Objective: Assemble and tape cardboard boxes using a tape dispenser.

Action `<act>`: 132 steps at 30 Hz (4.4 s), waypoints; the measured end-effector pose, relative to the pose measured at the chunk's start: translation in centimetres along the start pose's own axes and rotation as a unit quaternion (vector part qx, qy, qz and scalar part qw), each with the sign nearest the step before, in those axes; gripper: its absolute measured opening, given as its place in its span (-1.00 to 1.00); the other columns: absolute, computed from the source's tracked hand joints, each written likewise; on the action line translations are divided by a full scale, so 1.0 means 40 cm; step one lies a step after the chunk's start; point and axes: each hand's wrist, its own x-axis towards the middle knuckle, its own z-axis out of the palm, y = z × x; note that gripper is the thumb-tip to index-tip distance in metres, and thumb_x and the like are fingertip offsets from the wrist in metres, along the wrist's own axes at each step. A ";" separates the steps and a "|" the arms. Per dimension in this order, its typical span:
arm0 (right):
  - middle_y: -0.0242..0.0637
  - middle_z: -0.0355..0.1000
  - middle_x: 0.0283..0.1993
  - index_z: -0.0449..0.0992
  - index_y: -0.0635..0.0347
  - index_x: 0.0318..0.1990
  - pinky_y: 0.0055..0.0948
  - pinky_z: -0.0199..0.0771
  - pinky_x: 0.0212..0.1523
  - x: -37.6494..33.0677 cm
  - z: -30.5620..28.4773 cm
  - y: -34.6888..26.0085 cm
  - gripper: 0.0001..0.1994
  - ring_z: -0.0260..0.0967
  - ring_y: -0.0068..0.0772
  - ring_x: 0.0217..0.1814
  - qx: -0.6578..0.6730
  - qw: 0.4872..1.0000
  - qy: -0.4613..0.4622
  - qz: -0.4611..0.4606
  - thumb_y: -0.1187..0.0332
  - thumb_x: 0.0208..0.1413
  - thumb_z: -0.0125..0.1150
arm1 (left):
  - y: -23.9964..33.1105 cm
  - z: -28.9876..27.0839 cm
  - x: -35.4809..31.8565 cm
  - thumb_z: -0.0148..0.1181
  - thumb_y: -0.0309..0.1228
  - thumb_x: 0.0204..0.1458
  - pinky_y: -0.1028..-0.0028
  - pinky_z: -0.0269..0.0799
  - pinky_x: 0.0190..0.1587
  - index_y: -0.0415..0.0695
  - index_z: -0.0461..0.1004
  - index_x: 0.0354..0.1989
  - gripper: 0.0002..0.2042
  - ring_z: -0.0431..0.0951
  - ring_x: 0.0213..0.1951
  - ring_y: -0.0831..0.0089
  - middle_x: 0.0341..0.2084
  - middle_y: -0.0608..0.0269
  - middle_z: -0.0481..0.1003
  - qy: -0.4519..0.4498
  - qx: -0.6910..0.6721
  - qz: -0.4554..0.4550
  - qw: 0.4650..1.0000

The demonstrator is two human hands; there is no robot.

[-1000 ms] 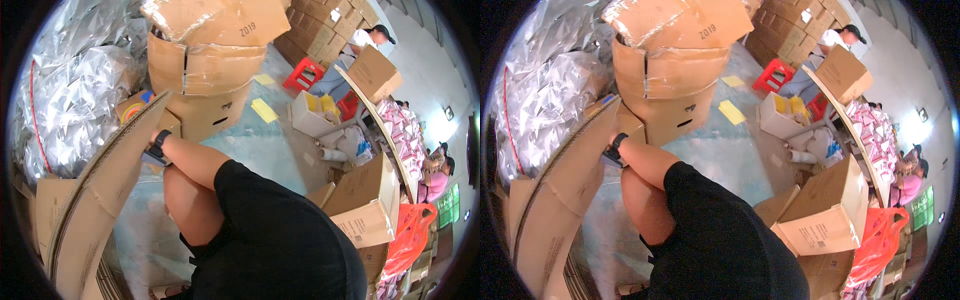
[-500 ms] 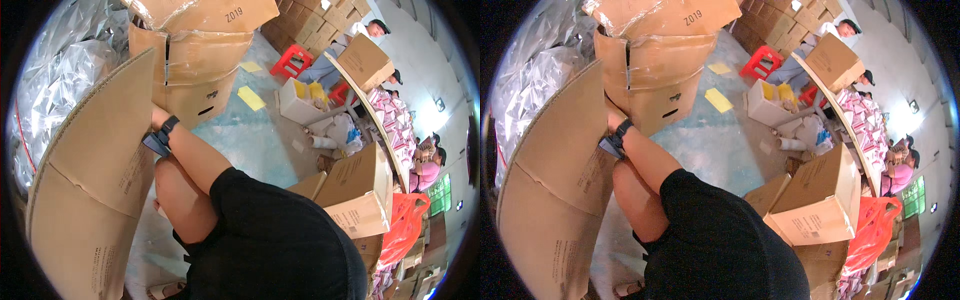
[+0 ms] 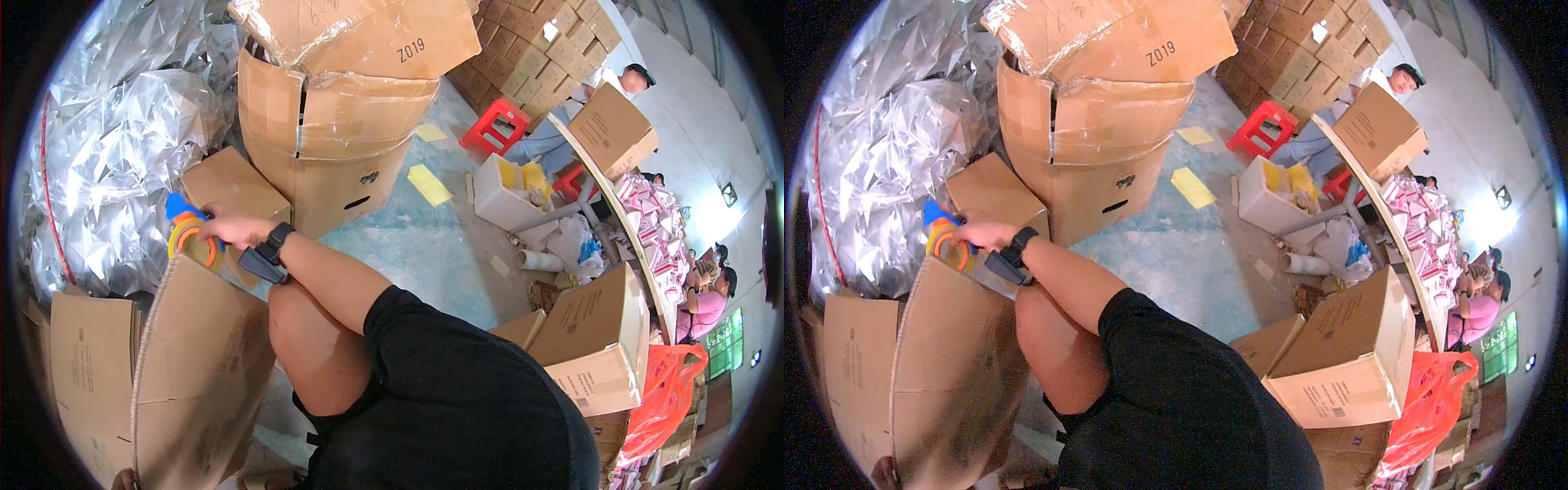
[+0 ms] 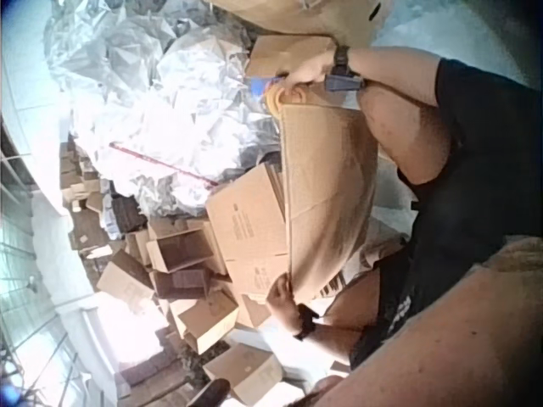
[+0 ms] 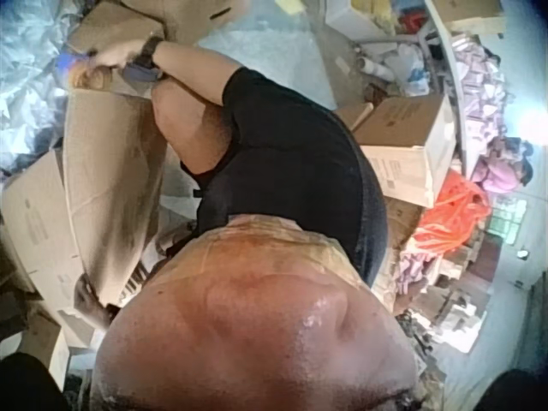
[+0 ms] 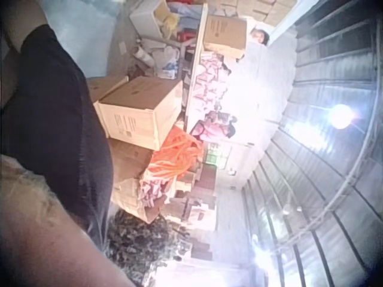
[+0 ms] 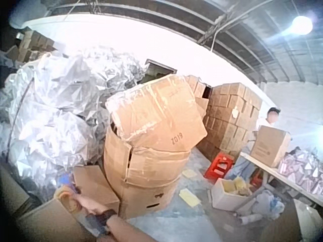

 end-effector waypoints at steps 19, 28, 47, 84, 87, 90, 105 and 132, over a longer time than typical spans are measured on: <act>0.10 0.26 0.28 0.47 0.37 -0.16 -0.15 0.48 0.08 -0.287 0.378 -0.213 -0.50 0.45 0.13 0.08 -0.322 0.814 -0.244 -0.417 0.28 -0.27 0.49 | 0.025 0.081 0.064 0.07 -0.15 0.37 0.34 -0.13 -0.61 -0.19 0.27 -0.66 -0.48 0.04 -0.67 0.58 -0.78 0.40 0.11 -0.105 -0.047 0.030 0.993; 0.27 0.03 0.47 0.42 0.42 -0.14 -0.06 0.57 -0.20 -0.390 0.392 -0.164 -0.66 0.52 0.15 -0.21 -0.502 0.751 -0.289 -0.317 0.48 -0.12 0.25 | -0.163 0.078 0.148 0.19 -0.18 0.28 0.47 0.42 -0.26 -0.25 0.55 -0.23 -0.68 0.47 -0.36 0.48 -0.47 0.27 0.52 -0.147 -0.082 0.006 0.986; 0.32 0.16 0.37 0.36 0.43 0.05 -0.03 0.60 -0.24 -0.585 0.364 -0.115 -0.42 0.54 0.11 -0.30 -0.515 0.755 -0.299 -0.275 0.44 -0.19 0.39 | -0.180 0.200 0.066 0.38 -0.06 0.09 0.51 0.37 -0.24 -0.28 0.51 -0.19 -0.54 0.44 -0.39 0.53 -0.46 0.34 0.49 0.060 -0.205 0.106 0.971; 0.01 0.38 -0.05 0.21 0.29 0.22 -0.01 0.48 -0.25 -0.580 0.484 0.021 -0.34 0.47 0.17 -0.27 -0.440 0.815 -0.225 -0.302 0.44 -0.10 0.31 | -0.030 0.181 0.092 -0.07 -0.24 0.42 0.25 0.44 -0.12 -0.39 0.49 -0.04 -0.62 0.50 -0.28 0.19 -0.35 -0.05 0.54 -0.007 -0.053 0.161 0.985; -0.04 0.27 -0.04 0.30 0.24 -0.06 -0.02 0.48 -0.22 -0.564 0.441 -0.012 -0.54 0.43 0.14 -0.21 -0.400 0.820 -0.254 -0.320 0.42 -0.14 0.36 | -0.159 0.207 0.100 0.03 -0.23 0.38 0.21 0.45 -0.25 -0.35 0.54 -0.10 -0.65 0.51 -0.41 0.14 -0.40 0.01 0.53 0.043 0.010 0.123 0.991; -0.08 0.22 -0.08 0.29 0.23 -0.17 -0.03 0.48 -0.19 -0.579 0.374 -0.016 -0.57 0.40 0.13 -0.17 -0.358 0.844 -0.260 -0.303 0.40 -0.17 0.40 | -0.028 0.080 -0.017 -0.07 -0.18 0.39 0.24 0.49 0.04 -0.29 0.35 0.31 -0.52 0.62 -0.04 0.03 0.17 -0.25 0.47 -0.090 0.218 0.131 0.963; -0.11 0.27 -0.14 0.35 0.26 -0.22 -0.09 0.44 -0.21 -0.564 0.258 -0.142 -0.54 0.38 0.10 -0.18 -0.358 0.839 -0.325 -0.250 0.32 -0.21 0.51 | 0.085 0.044 -0.076 0.02 -0.02 0.33 0.30 0.24 -0.53 -0.35 0.53 -0.52 -0.43 0.38 -0.64 0.39 -0.71 0.13 0.46 -0.202 0.062 -0.077 0.974; -0.36 0.55 -0.09 0.48 0.32 0.09 -0.45 0.52 -0.18 -0.304 0.091 -0.247 -0.45 0.47 -0.55 -0.13 -0.111 0.935 -0.334 0.034 0.37 -0.11 0.45 | -0.409 0.015 0.069 0.08 0.18 0.25 0.33 0.49 -0.30 -0.30 0.01 0.49 -0.11 0.59 -0.23 0.24 -0.17 -0.20 0.54 -0.412 -0.084 -0.125 0.899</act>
